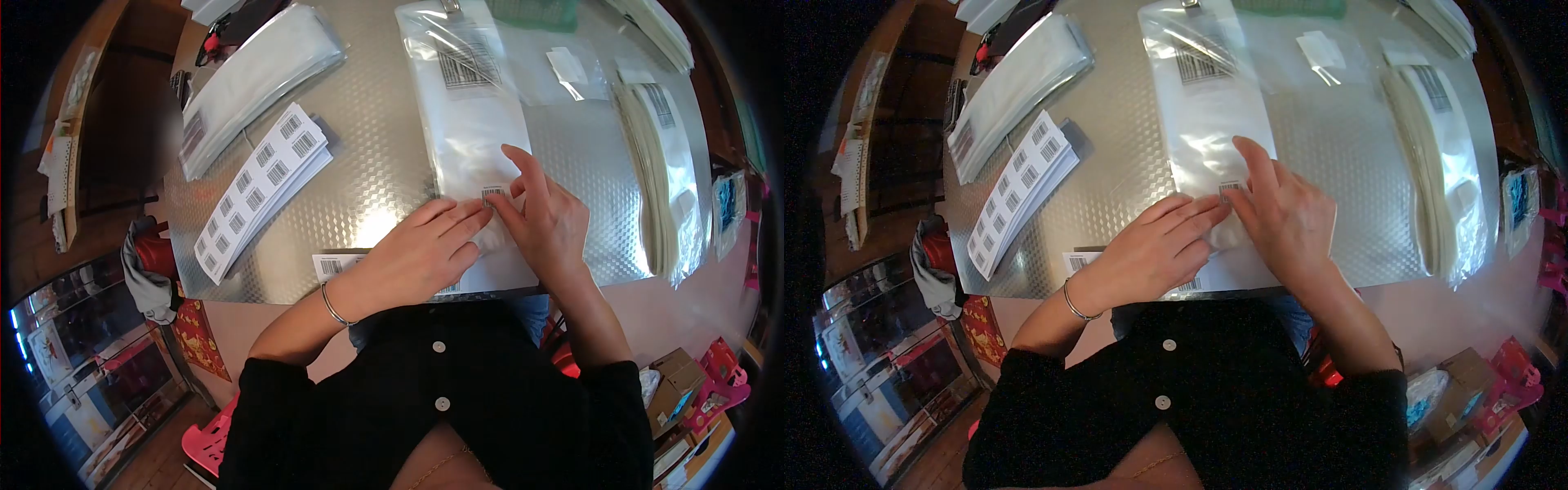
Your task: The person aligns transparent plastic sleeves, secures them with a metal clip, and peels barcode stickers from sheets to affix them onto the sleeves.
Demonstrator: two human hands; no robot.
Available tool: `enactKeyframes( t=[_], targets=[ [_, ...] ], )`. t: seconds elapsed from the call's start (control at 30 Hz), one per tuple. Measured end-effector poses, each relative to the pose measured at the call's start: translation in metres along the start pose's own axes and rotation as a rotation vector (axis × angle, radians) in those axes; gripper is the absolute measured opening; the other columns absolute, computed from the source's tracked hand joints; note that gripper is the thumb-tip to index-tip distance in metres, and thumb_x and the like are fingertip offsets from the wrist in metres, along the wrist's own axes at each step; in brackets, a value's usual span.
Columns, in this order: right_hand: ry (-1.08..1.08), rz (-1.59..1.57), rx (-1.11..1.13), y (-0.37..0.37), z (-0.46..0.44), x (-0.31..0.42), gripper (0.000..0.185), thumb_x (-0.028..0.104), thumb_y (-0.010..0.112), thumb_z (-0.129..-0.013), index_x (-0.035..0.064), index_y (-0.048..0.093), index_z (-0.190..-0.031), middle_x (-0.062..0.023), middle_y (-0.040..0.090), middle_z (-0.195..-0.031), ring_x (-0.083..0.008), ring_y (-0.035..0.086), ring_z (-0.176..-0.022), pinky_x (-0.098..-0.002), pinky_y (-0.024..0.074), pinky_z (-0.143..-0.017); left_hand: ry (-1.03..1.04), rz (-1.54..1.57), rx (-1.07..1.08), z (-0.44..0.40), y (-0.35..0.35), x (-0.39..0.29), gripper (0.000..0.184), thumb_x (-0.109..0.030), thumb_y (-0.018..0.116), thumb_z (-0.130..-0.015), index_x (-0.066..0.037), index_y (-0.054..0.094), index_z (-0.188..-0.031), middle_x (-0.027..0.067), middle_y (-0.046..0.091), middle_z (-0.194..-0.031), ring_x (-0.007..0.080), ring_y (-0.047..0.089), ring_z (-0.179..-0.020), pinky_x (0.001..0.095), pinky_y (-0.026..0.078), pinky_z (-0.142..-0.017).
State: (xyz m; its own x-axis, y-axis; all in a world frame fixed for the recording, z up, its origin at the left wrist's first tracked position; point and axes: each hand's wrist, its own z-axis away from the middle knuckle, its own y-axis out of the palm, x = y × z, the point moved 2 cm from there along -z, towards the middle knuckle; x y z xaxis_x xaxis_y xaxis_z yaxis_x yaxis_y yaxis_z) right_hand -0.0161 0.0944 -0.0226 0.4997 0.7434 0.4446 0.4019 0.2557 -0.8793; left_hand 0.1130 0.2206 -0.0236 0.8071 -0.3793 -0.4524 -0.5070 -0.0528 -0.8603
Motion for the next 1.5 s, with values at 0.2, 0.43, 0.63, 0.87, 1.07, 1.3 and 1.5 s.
enactKeyframes(
  t=[0.2,0.43,0.63,0.87,1.07,1.3,1.5],
  targets=[
    [0.071,-0.059,-0.032,-0.004,-0.004,-0.014,0.049,0.023,0.075,-0.076,0.0127,0.056,-0.120,-0.0022,0.059,-0.073,-0.0189,0.060,-0.060,-0.0328,0.0473,-0.053,-0.013,0.006,0.025,0.000,-0.001,-0.001,0.018,-0.014,0.066,-0.070,-0.002,0.054,-0.078,0.0182,0.052,-0.130,0.0330,0.045,-0.126,0.0415,0.038,-0.102],
    [0.132,-0.353,-0.073,-0.002,-0.005,-0.041,0.029,0.012,0.076,-0.074,0.0080,0.065,-0.101,-0.0057,0.059,-0.082,-0.0190,0.057,-0.059,-0.0304,0.0456,-0.053,-0.050,0.009,0.069,0.002,-0.004,-0.002,0.017,-0.015,0.067,-0.075,-0.005,0.055,-0.082,0.0135,0.050,-0.133,0.0345,0.042,-0.129,0.0422,0.037,-0.101],
    [-0.190,-0.416,0.237,-0.020,0.001,-0.030,0.027,0.004,0.079,-0.066,0.0054,0.068,-0.091,-0.0055,0.058,-0.091,-0.0170,0.060,-0.077,-0.0284,0.0469,-0.065,0.003,0.165,0.085,0.012,-0.014,-0.007,0.015,-0.015,0.067,-0.077,-0.006,0.056,-0.082,0.0104,0.057,-0.122,0.0279,0.052,-0.116,0.0384,0.042,-0.093],
    [-0.129,-0.458,0.221,-0.008,0.004,-0.037,0.013,0.007,0.077,-0.070,0.0086,0.070,-0.080,-0.0054,0.062,-0.090,-0.0202,0.062,-0.074,-0.0306,0.0493,-0.064,0.002,0.225,0.101,0.019,-0.026,-0.016,0.010,-0.013,0.065,-0.080,-0.007,0.059,-0.084,0.0053,0.064,-0.104,0.0210,0.061,-0.094,0.0332,0.047,-0.082],
    [0.017,-0.713,0.232,-0.009,0.004,-0.043,0.006,0.005,0.074,-0.076,0.0061,0.069,-0.080,-0.0028,0.062,-0.089,-0.0080,0.051,-0.061,-0.0227,0.0391,-0.053,-0.028,0.221,0.104,0.019,-0.029,-0.014,0.011,-0.014,0.067,-0.079,-0.007,0.060,-0.084,0.0034,0.065,-0.100,0.0212,0.061,-0.089,0.0328,0.048,-0.079],
    [0.229,-1.209,0.173,-0.010,-0.003,-0.060,0.006,0.007,0.061,-0.090,0.0054,0.062,-0.096,-0.0023,0.059,-0.096,-0.0033,0.046,-0.067,-0.0156,0.0346,-0.057,-0.160,0.246,0.028,0.020,-0.028,-0.009,0.012,-0.014,0.067,-0.082,-0.006,0.061,-0.088,0.0049,0.065,-0.094,0.0243,0.062,-0.086,0.0346,0.048,-0.077],
    [0.405,-1.452,-0.049,-0.021,-0.040,-0.097,0.009,0.010,0.054,-0.096,0.0055,0.058,-0.102,-0.0041,0.063,-0.098,-0.0038,0.053,-0.062,-0.0147,0.0349,-0.049,-0.234,0.346,-0.082,0.015,-0.027,0.001,0.008,-0.010,0.061,-0.085,-0.004,0.057,-0.088,0.0091,0.062,-0.087,0.0273,0.059,-0.079,0.0366,0.046,-0.072]
  ],
)
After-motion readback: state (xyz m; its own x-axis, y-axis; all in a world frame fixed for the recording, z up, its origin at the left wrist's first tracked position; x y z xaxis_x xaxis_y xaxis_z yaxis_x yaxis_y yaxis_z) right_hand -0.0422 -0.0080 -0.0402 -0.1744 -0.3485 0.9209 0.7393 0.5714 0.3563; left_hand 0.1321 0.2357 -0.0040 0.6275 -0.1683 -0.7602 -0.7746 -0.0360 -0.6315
